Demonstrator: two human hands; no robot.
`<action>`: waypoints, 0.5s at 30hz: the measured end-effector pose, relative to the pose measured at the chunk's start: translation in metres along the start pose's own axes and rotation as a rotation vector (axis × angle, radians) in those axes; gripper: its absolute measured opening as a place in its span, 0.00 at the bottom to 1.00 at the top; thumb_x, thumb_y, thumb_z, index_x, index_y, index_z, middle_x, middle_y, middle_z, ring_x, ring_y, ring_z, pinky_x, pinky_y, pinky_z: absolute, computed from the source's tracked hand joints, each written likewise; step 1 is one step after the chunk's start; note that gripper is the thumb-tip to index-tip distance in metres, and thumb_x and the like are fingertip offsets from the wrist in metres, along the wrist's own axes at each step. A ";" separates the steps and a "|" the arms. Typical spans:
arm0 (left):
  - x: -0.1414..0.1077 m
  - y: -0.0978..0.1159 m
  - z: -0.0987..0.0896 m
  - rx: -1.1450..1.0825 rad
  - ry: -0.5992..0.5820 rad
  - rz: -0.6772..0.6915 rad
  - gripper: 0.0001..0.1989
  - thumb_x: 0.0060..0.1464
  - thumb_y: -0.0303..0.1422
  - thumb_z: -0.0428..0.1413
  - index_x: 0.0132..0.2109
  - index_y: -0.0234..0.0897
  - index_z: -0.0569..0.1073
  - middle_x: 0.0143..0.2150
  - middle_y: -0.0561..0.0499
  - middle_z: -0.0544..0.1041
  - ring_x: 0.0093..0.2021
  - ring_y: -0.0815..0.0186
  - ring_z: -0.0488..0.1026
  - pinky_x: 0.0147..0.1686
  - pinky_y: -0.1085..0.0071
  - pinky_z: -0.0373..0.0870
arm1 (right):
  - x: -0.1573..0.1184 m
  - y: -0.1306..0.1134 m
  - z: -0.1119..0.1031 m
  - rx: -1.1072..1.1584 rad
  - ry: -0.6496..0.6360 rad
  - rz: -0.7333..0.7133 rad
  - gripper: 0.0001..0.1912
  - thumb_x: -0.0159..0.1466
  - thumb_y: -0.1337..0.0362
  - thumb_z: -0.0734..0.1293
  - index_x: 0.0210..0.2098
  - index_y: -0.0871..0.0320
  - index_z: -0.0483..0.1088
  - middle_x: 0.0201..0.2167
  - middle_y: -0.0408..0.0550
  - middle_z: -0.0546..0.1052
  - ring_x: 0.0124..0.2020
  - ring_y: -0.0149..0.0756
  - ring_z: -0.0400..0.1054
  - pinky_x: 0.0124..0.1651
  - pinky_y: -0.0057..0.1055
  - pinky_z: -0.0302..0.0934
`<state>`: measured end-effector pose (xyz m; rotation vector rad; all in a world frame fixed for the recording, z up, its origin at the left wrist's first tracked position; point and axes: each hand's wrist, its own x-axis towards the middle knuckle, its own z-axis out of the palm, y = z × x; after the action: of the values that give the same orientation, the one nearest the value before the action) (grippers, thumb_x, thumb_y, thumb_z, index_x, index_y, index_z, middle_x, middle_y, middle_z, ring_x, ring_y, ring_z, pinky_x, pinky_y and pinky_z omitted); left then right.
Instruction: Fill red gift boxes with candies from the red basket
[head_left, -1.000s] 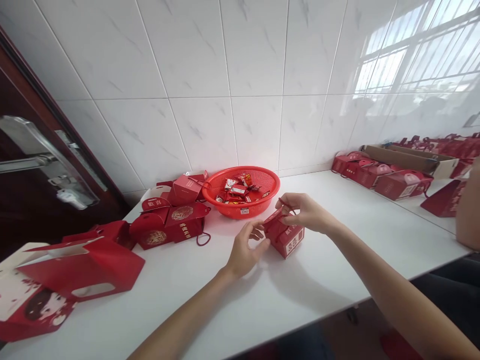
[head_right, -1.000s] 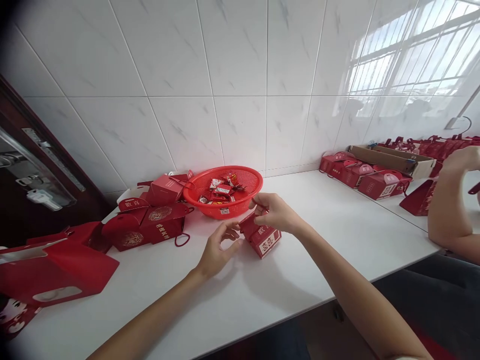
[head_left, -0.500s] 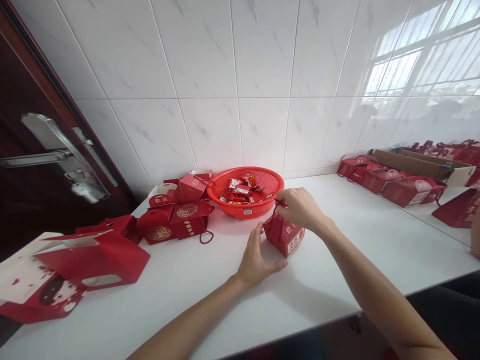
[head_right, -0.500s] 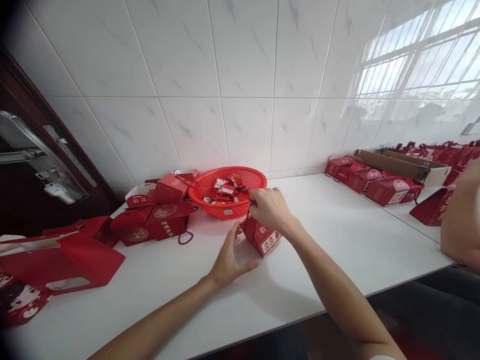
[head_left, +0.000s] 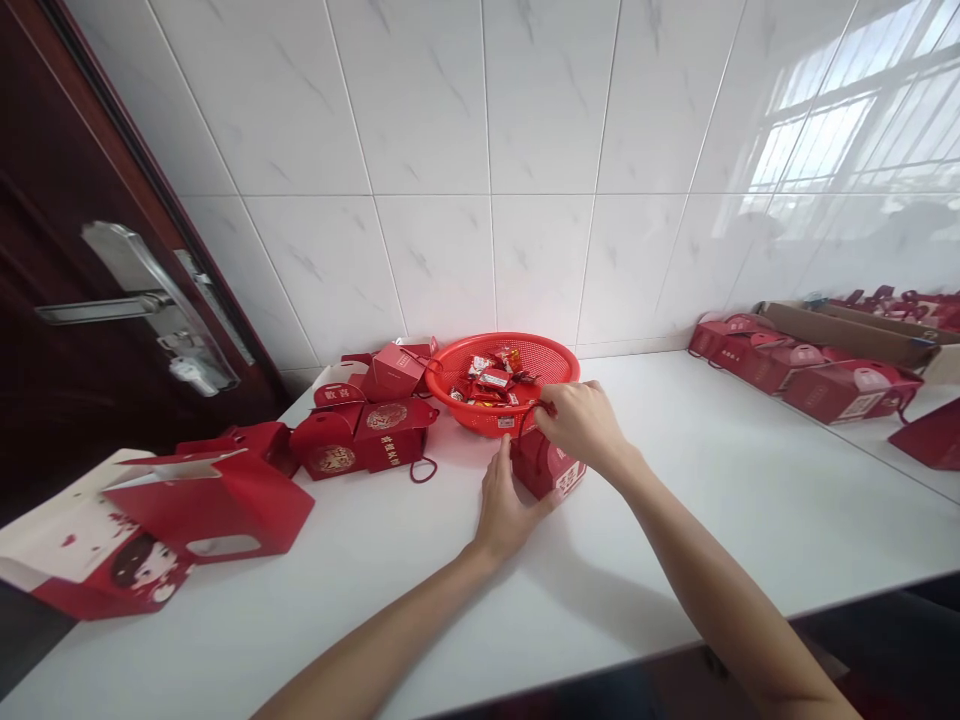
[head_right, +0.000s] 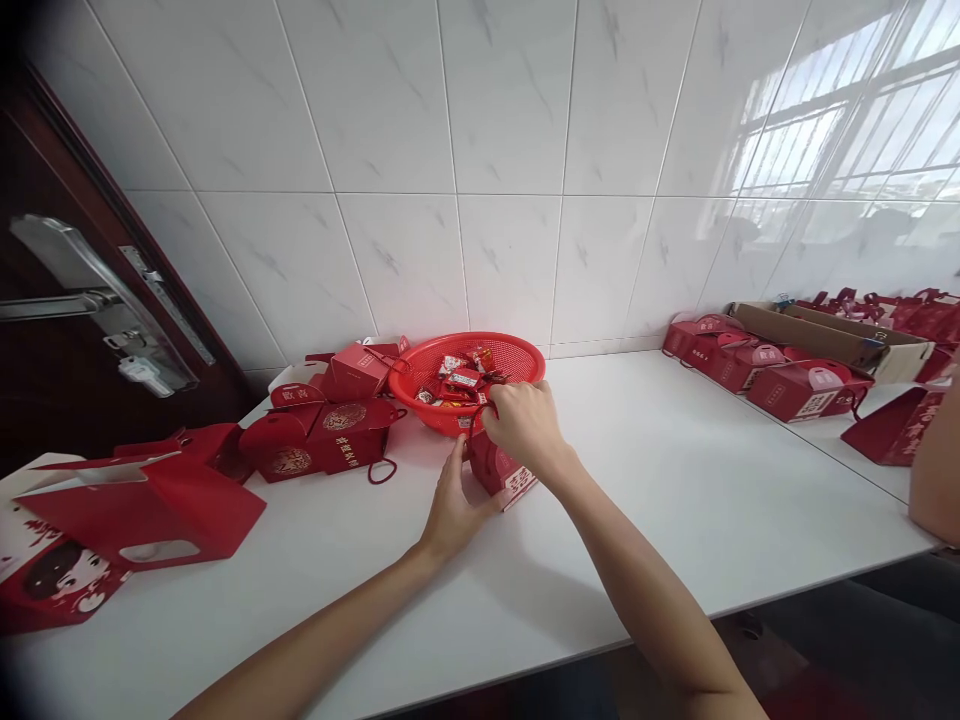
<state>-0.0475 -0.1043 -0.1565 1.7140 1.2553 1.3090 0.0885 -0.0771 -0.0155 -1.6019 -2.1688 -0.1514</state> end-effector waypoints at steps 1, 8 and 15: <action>0.000 0.002 0.000 0.027 0.016 -0.009 0.52 0.45 0.48 0.67 0.71 0.41 0.51 0.69 0.35 0.61 0.70 0.43 0.57 0.64 0.45 0.58 | -0.001 -0.002 0.003 -0.007 -0.004 -0.005 0.11 0.59 0.71 0.58 0.21 0.56 0.56 0.17 0.42 0.65 0.20 0.32 0.53 0.34 0.33 0.45; -0.001 0.009 -0.003 0.100 0.027 0.051 0.47 0.44 0.46 0.67 0.68 0.41 0.57 0.62 0.38 0.69 0.64 0.45 0.65 0.60 0.47 0.63 | -0.001 0.004 0.006 0.139 -0.023 0.012 0.10 0.59 0.71 0.59 0.22 0.55 0.60 0.21 0.44 0.72 0.23 0.34 0.62 0.33 0.32 0.48; -0.002 0.001 -0.005 0.036 -0.037 -0.009 0.49 0.47 0.43 0.66 0.70 0.42 0.51 0.71 0.37 0.58 0.71 0.45 0.55 0.66 0.44 0.54 | 0.009 0.070 -0.027 0.399 0.145 0.309 0.06 0.56 0.66 0.64 0.23 0.56 0.72 0.25 0.47 0.79 0.29 0.39 0.71 0.32 0.31 0.58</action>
<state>-0.0526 -0.1070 -0.1552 1.7473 1.2717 1.2513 0.1593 -0.0557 0.0005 -1.6047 -1.6865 0.2380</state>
